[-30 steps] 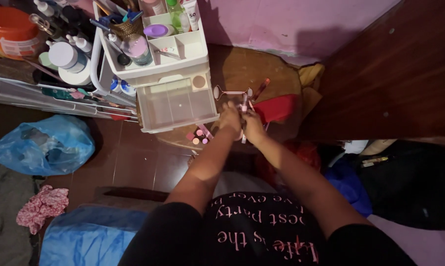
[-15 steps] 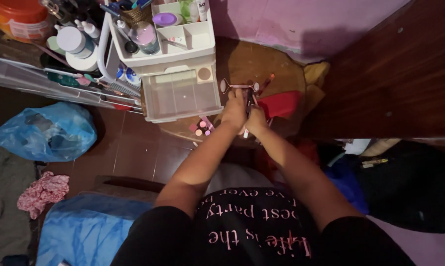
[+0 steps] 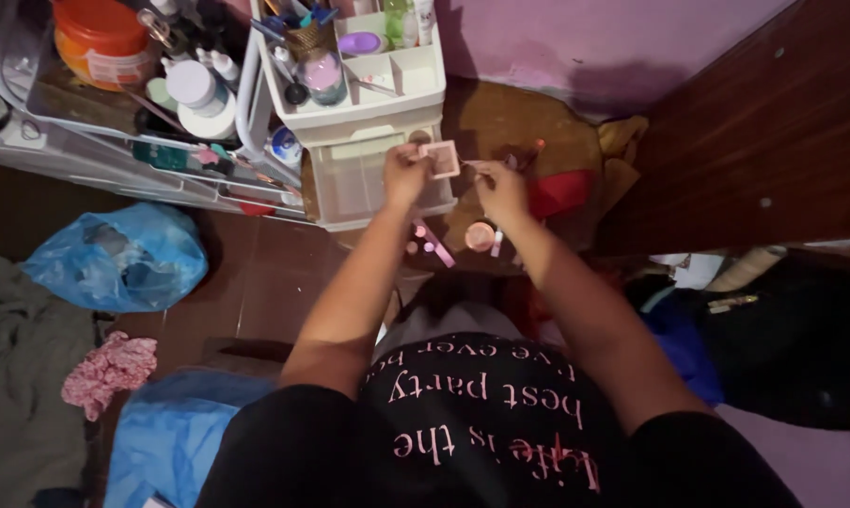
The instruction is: Removing makeup products from an organizer drawer, wiping the drawer with a cloth, and putting the items back in an organized fashion.
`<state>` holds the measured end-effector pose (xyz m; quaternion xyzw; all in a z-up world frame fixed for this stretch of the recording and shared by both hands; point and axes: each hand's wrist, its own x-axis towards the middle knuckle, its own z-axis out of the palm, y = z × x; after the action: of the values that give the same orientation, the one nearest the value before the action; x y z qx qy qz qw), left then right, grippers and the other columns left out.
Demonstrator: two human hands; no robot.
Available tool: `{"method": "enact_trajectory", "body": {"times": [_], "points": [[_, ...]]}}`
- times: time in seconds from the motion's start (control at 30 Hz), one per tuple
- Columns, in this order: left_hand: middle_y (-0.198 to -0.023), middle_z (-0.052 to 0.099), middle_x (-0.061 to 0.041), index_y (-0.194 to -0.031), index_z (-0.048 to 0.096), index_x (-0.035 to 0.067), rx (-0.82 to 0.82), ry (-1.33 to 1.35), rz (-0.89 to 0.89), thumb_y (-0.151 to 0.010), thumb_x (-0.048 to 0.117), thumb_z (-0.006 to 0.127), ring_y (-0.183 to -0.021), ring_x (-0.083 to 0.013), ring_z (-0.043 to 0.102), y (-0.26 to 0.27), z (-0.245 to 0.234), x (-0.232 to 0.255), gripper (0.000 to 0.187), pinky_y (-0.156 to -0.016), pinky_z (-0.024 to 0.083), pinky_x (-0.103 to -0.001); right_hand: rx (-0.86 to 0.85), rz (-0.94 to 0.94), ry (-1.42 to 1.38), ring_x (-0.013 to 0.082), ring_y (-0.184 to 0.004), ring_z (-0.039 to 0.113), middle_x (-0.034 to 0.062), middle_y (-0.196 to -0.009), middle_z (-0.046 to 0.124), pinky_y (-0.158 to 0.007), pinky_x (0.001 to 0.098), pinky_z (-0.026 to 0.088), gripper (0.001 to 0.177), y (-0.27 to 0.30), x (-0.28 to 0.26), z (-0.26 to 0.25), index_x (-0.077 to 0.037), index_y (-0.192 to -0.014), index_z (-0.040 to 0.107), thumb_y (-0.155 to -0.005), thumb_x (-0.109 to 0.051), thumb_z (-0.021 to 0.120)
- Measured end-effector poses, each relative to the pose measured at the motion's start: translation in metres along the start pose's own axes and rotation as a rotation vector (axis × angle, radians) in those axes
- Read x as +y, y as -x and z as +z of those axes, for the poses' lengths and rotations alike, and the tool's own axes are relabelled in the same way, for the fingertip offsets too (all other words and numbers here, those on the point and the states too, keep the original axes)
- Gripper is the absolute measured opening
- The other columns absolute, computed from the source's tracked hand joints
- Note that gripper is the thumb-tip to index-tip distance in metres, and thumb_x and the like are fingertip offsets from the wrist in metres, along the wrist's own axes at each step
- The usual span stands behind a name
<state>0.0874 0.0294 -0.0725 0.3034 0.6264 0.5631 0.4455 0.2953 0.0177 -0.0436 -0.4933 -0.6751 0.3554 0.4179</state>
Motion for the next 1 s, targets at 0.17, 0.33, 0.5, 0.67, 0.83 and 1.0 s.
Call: {"method": "enact_trajectory", "body": {"times": [0.17,0.33,0.5,0.67,0.83,1.0], "points": [[-0.083,0.074,-0.008,-0.099,0.072,-0.003,0.078,-0.091,-0.112,-0.08,0.007,0.082,-0.07,-0.0173,0.067,-0.011,-0.042,0.005,0.023,-0.061,0.053,-0.027,-0.04,-0.173,0.195,0.0331,-0.119,0.063,0.0173,-0.126,0.066,-0.105,0.0412,0.051,0.034,-0.005,-0.058,0.027,-0.005,-0.119,0.073,-0.085,-0.005,0.072],[-0.076,0.07,-0.007,-0.091,0.069,0.002,0.04,0.213,-0.287,-0.075,0.002,0.076,-0.064,-0.0197,0.067,-0.029,-0.046,0.001,0.017,-0.054,0.055,-0.031,-0.121,-0.068,0.391,0.0395,-0.133,0.05,0.019,-0.144,0.055,-0.116,0.0495,0.036,0.04,-0.016,-0.063,0.05,-0.02,-0.123,0.077,-0.084,-0.012,0.075],[-0.074,0.07,-0.006,-0.088,0.07,0.001,0.047,0.106,-0.098,-0.075,0.004,0.078,-0.062,-0.017,0.064,-0.052,-0.047,-0.011,0.015,-0.054,0.051,-0.032,-0.199,-0.045,0.517,0.0456,-0.146,0.034,0.0217,-0.161,0.037,-0.119,0.0516,0.03,0.039,-0.024,-0.075,0.066,-0.021,-0.126,0.074,-0.086,-0.02,0.074],[-0.069,0.074,-0.008,-0.078,0.075,0.003,0.083,-0.158,-0.059,-0.077,0.017,0.074,-0.061,-0.0168,0.068,-0.053,-0.04,-0.001,0.015,-0.058,0.053,-0.035,-0.264,0.062,0.776,0.0462,-0.149,0.019,0.0224,-0.165,0.022,-0.117,0.066,0.019,0.056,-0.031,-0.093,0.072,-0.026,-0.141,0.064,-0.086,-0.031,0.072],[-0.077,0.075,-0.007,-0.085,0.074,0.002,0.015,-0.092,0.004,-0.078,0.015,0.072,-0.068,-0.016,0.069,-0.063,-0.036,-0.034,0.014,-0.062,0.054,-0.033,-0.237,0.131,0.834,0.0431,-0.151,0.019,0.0191,-0.166,0.023,-0.116,0.0698,0.015,0.052,-0.037,-0.095,0.078,-0.025,-0.136,0.066,-0.085,-0.033,0.072],[-0.082,0.076,-0.009,-0.097,0.08,0.005,-0.118,-0.327,0.014,-0.079,0.009,0.075,-0.074,-0.0169,0.069,-0.052,-0.042,-0.019,0.019,-0.069,0.054,-0.031,-0.19,0.158,0.862,0.0389,-0.152,0.023,0.0169,-0.166,0.027,-0.118,0.0686,0.017,0.055,-0.034,-0.083,0.088,-0.018,-0.135,0.067,-0.083,-0.034,0.073]]}}
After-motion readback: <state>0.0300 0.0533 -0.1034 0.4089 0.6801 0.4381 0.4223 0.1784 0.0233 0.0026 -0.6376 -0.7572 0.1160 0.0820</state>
